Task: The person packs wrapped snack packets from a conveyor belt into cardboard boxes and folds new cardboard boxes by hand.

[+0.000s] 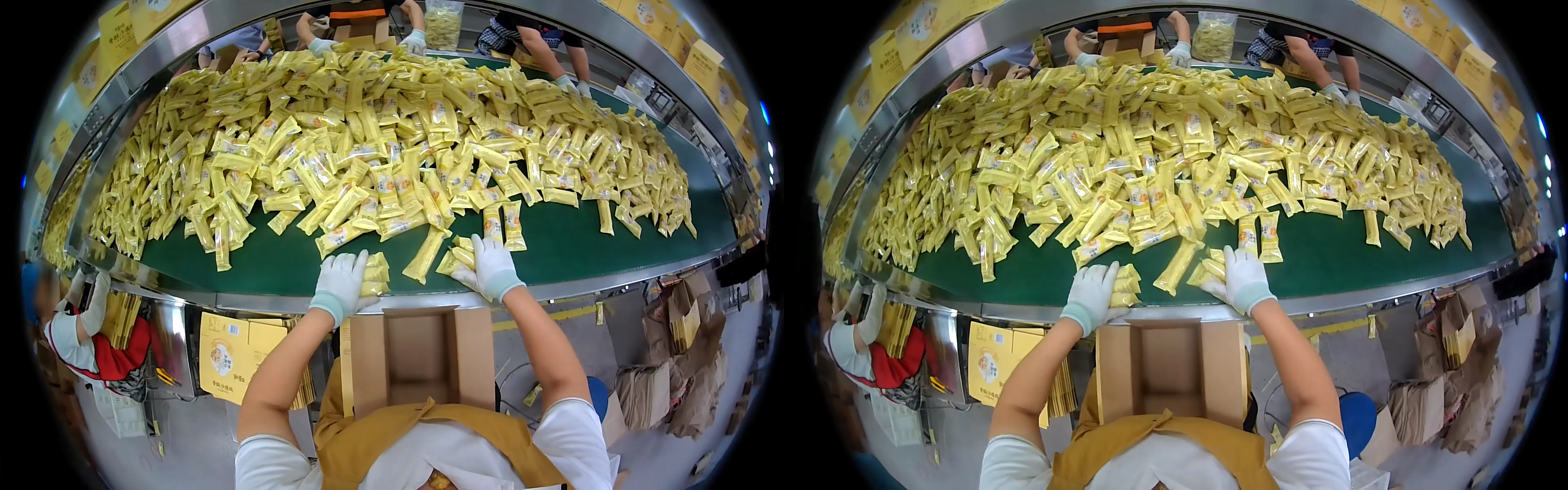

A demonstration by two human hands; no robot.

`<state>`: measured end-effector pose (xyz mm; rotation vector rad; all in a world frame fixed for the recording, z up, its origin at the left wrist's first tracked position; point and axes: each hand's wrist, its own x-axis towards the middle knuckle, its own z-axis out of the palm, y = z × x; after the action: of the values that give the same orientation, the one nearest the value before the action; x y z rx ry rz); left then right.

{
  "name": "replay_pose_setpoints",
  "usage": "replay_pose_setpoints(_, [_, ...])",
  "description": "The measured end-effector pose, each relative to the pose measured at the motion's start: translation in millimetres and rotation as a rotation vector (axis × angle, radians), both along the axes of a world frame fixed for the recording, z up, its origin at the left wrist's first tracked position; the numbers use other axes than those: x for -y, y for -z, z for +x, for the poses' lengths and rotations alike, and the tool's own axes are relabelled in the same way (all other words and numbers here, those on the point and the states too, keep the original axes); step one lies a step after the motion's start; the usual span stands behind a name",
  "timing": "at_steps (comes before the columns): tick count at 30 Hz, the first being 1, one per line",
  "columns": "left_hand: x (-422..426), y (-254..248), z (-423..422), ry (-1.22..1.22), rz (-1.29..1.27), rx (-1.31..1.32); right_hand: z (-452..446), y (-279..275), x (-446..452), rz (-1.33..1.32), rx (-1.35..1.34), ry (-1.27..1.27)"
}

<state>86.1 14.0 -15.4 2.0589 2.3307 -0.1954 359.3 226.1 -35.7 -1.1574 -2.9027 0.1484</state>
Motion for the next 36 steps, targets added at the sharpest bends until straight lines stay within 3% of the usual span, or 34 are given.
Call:
replay_pose_setpoints(2, [-1, 1, -1, -0.001, 0.005, -0.006, 6, 22, -21, 0.012, -0.090, -0.012])
replay_pose_setpoints(7, [1, 4, -1, 0.007, 0.032, -0.021, 21, -8, -33, -0.125, -0.053, 0.153])
replay_pose_setpoints(14, [-3, -2, 1, -0.018, -0.033, 0.015, 45, 9, -14, 0.104, 0.053, 0.072])
replay_pose_setpoints(17, [-1, 6, -3, -0.006, 0.014, 0.003, 45, 7, -28, -0.032, -0.155, 0.175])
replay_pose_setpoints(20, [1, 9, -2, -0.010, 0.029, -0.013, 33, -30, -15, -0.243, -0.593, 0.158])
replay_pose_setpoints(21, [1, 6, -2, -0.009, 0.018, -0.017, 29, -41, -9, -0.577, -0.685, 0.215])
replay_pose_setpoints(22, [0, 5, -2, -0.005, 0.009, -0.022, 23, -59, -1, -0.800, -0.633, 0.261])
replay_pose_setpoints(24, [-1, 4, -2, -0.011, -0.009, -0.003, 13, -68, 8, -0.882, -0.474, 0.165])
replay_pose_setpoints(25, [-2, 4, -3, -0.015, -0.016, 0.003, 15, -18, -5, -0.634, -0.421, -0.012])
replay_pose_setpoints(26, [-2, 4, -3, -0.010, -0.004, 0.004, 11, -4, 4, -0.473, -0.340, 0.000])
replay_pose_setpoints(28, [0, 5, -4, -0.005, 0.016, 0.007, -4, -24, 25, -0.539, -0.241, -0.002])
replay_pose_setpoints(32, [0, 4, -4, -0.034, 0.009, 0.023, -10, -37, 38, -0.321, 0.020, -0.148])
replay_pose_setpoints(36, [-6, -5, -4, -0.090, -0.059, 0.058, 1, -52, 31, -0.112, -0.028, -0.175])
